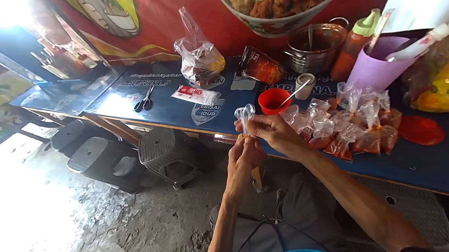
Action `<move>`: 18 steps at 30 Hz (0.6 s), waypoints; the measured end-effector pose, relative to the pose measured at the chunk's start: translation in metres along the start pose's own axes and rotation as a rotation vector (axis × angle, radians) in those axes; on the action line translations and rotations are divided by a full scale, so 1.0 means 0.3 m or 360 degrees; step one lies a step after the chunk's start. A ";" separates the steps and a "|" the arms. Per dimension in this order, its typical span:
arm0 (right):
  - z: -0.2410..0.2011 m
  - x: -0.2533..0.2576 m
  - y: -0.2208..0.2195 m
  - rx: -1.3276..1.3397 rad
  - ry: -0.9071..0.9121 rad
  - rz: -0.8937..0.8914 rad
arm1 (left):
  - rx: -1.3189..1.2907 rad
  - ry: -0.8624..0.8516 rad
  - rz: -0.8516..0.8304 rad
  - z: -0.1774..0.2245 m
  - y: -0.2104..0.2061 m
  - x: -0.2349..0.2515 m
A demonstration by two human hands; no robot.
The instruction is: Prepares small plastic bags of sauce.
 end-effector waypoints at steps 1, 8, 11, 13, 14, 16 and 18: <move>-0.013 0.009 -0.009 0.0063 -0.0013 -0.0052 | 0.0006 -0.0044 -0.0049 0.006 -0.006 -0.005; -0.072 -0.002 0.011 0.0099 0.0063 0.0027 | -0.0035 -0.0288 -0.0275 0.000 0.004 -0.024; -0.083 0.001 0.016 0.0103 0.0079 0.0036 | -0.0028 -0.0318 -0.0320 0.003 0.006 -0.033; -0.085 0.004 0.016 0.0091 0.0092 0.0037 | -0.0002 -0.0345 -0.0332 0.002 0.006 -0.036; -0.083 0.005 0.014 0.0086 0.0087 0.0033 | 0.0007 -0.0352 -0.0334 0.000 0.006 -0.038; -0.074 0.007 0.009 0.0099 0.0048 0.0024 | 0.0005 -0.0371 -0.0335 -0.004 0.005 -0.039; -0.068 0.008 0.003 0.0122 0.0024 0.0037 | -0.0033 -0.0386 -0.0289 -0.006 0.001 -0.033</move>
Point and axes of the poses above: each hand's wrist, its own x-axis towards the middle knuckle, its own y-axis out of the back of the hand, z = x × y, the point moved 7 cm from there along x, towards the middle knuckle, and after that the axes turned 14 degrees about z, right-handed, at the moved point
